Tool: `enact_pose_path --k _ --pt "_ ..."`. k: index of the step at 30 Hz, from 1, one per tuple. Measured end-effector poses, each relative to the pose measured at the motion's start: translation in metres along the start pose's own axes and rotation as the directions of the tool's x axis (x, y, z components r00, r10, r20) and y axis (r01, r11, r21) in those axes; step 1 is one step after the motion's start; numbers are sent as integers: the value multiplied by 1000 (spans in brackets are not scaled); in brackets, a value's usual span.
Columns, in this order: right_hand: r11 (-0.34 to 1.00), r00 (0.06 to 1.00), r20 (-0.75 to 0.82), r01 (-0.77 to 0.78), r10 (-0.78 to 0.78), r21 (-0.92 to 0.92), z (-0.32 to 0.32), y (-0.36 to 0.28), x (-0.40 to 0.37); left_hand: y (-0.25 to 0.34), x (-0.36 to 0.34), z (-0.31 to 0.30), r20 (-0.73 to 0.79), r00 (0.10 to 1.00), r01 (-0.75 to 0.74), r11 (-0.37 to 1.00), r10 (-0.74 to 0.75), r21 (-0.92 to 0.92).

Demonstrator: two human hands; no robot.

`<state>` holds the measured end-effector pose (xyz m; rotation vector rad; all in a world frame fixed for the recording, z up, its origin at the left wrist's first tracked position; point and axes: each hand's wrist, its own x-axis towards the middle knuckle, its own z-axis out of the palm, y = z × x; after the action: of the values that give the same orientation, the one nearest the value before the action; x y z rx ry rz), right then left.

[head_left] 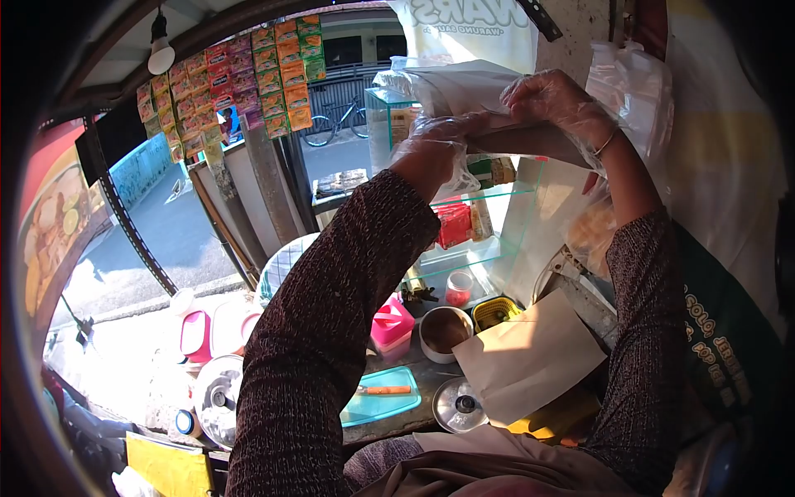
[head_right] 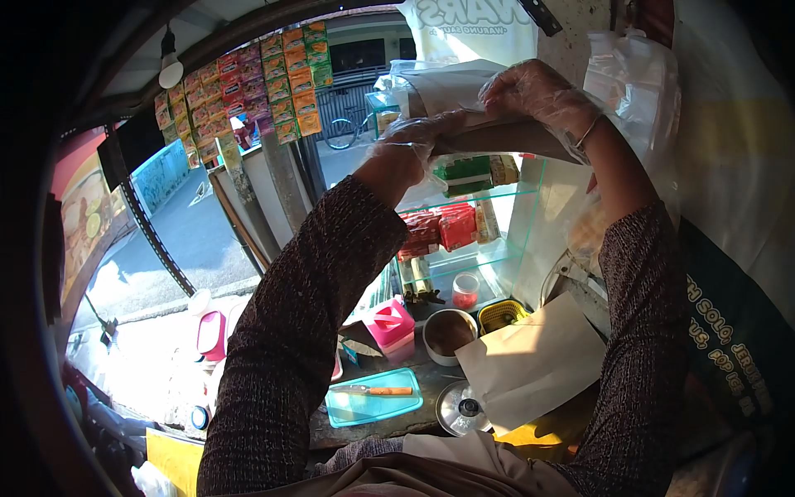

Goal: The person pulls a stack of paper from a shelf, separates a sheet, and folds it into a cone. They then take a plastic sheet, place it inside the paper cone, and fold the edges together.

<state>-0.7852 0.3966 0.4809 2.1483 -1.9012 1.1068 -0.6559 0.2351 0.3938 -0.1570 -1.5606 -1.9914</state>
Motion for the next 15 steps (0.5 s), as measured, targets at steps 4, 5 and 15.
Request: enact_pose_path --k 4,5,15 --pt "999 1000 22 -6 5 34 1 3 2 -2 2 -3 -6 1000 11 1000 -11 6" --pt "999 1000 22 -10 9 42 0 4 2 -3 4 -6 10 1000 6 1000 -6 25" --pt "987 968 -196 -151 158 52 -16 -23 -7 0 8 -2 -56 997 58 998 -58 12"
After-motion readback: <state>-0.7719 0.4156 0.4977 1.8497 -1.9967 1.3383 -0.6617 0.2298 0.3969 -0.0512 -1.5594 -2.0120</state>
